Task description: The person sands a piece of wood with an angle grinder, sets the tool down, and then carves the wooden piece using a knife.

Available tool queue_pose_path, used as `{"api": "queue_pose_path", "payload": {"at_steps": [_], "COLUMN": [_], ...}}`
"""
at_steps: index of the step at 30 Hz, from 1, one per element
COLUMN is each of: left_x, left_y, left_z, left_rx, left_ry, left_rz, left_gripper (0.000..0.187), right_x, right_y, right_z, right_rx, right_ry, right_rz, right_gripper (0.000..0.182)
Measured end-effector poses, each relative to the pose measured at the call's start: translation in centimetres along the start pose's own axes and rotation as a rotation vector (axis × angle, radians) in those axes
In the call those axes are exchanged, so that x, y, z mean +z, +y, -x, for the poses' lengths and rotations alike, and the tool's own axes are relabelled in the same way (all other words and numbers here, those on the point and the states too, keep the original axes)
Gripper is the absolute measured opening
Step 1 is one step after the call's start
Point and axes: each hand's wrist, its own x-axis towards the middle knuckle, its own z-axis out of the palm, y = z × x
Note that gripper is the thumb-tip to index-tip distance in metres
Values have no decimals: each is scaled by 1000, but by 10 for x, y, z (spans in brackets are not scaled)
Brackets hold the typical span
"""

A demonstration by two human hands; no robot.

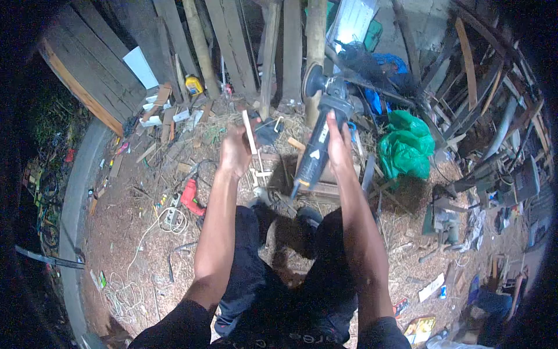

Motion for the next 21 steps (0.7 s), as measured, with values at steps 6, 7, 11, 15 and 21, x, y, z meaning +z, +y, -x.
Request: {"api": "queue_pose_path", "payload": {"at_steps": [6,7,11,15,21], "left_x": [13,8,0,-2,12], "left_y": [24,25,28,24,13], "left_z": [12,10,3,0,-8], "left_rx": [106,116,139,175,206], "left_ry": [142,140,233,266,293], "left_rz": [24,13,-77,-205,-220], "left_gripper": [22,20,19,24,31], "right_x": [-20,-15,4,25,28], "right_y": [12,10,14,6,5], "right_z": [25,33,55,68,67], "right_rx": [-63,-57,-166,-283,-238], "right_ry": [-53,-31,-194,-283,-264], "right_rz": [288,347,495,621,702], "right_gripper": [49,52,47,43,39]}}
